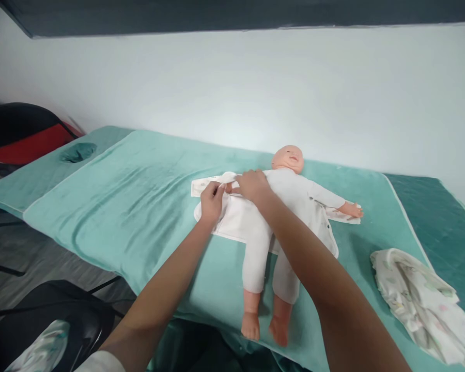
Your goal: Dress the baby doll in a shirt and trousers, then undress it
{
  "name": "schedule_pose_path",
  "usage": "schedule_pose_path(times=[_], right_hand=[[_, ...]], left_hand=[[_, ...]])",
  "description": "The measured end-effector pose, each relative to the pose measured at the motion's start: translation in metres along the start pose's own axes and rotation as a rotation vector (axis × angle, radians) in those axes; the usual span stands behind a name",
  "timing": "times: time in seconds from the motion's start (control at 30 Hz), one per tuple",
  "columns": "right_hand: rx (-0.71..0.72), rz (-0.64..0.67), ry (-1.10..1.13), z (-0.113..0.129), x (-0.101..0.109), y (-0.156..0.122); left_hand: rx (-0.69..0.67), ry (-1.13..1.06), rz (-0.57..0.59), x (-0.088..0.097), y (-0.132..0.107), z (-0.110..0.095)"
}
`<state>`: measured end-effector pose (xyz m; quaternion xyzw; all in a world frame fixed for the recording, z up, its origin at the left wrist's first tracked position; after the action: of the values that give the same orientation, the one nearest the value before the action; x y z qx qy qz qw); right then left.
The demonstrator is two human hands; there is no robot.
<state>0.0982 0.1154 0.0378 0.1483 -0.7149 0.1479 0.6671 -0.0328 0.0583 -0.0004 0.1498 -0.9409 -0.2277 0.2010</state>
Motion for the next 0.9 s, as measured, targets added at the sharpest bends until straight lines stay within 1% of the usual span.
schedule_pose_path(times=[0.07, 0.1, 0.13, 0.17, 0.23, 0.27, 0.3, 0.37, 0.43, 0.47, 0.53, 0.57, 0.6, 0.63, 0.67, 0.7, 0.73, 0.77, 0.83, 0.9], right_hand=[[-0.035, -0.056, -0.001, 0.004, 0.000, 0.002], [-0.057, -0.077, -0.001, 0.005, 0.001, 0.002], [-0.074, -0.093, 0.000, 0.006, 0.003, 0.003], [-0.084, -0.104, 0.007, 0.006, 0.005, 0.003], [-0.089, -0.127, 0.048, 0.002, 0.011, -0.001], [-0.093, -0.146, 0.091, -0.002, 0.015, -0.005], [-0.103, -0.177, 0.151, -0.008, 0.019, -0.011], [-0.156, -0.292, 0.313, -0.030, 0.028, -0.029], [-0.260, -0.473, 0.487, -0.064, 0.033, -0.058], [-0.331, -0.568, 0.546, -0.084, 0.032, -0.076], [-0.542, -0.727, 0.623, -0.124, 0.023, -0.113], [-0.654, -0.749, 0.647, -0.141, 0.015, -0.129], [-0.762, -0.711, 0.659, -0.155, 0.005, -0.142], [-0.850, -0.634, 0.668, -0.165, -0.005, -0.151], [-0.911, -0.546, 0.677, -0.172, -0.015, -0.158], [-0.942, -0.466, 0.691, -0.175, -0.022, -0.162], [-0.948, -0.411, 0.716, -0.175, -0.028, -0.163], [-0.931, -0.385, 0.755, -0.174, -0.030, -0.163], [-0.859, -0.385, 0.872, -0.169, -0.033, -0.159], [-0.769, -0.390, 1.004, -0.163, -0.035, -0.154]], left_hand=[[-0.102, 0.055, 0.141, -0.012, -0.002, -0.009], [-0.132, 0.079, 0.164, -0.014, -0.002, -0.010], [-0.142, 0.104, 0.144, -0.013, -0.002, -0.009], [-0.132, 0.134, 0.085, -0.008, -0.001, -0.006], [-0.065, 0.215, -0.055, 0.003, 0.001, 0.004], [-0.024, 0.264, -0.096, 0.006, 0.002, 0.009], [0.012, 0.318, -0.112, 0.008, 0.002, 0.013], [0.058, 0.420, -0.093, 0.008, 0.003, 0.018], [0.072, 0.485, -0.067, 0.006, 0.003, 0.019], [0.070, 0.502, -0.060, 0.005, 0.003, 0.018], [0.047, 0.517, -0.046, 0.003, 0.003, 0.014], [0.023, 0.516, -0.039, 0.002, 0.003, 0.011], [-0.007, 0.505, -0.033, 0.001, 0.003, 0.008], [-0.042, 0.483, -0.029, 0.000, 0.002, 0.004], [-0.077, 0.448, -0.022, -0.002, 0.002, -0.001], [-0.107, 0.403, -0.012, -0.005, 0.001, -0.006], [-0.127, 0.351, 0.003, -0.008, 0.000, -0.011], [-0.133, 0.295, 0.022, -0.012, 0.000, -0.016], [-0.107, 0.178, 0.064, -0.022, 0.000, -0.026], [-0.044, 0.075, 0.099, -0.033, 0.003, -0.035]])
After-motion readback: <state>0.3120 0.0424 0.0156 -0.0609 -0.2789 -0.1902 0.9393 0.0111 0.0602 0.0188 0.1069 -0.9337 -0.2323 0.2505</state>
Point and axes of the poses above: each hand's wrist, its own y-axis towards the middle knuckle, its own x-axis out of the back of the hand, z = x × y, the point moved 7 cm from there along y, towards the middle knuckle, and after that the axes turned 8 degrees about -x, right-handed, at the moved point
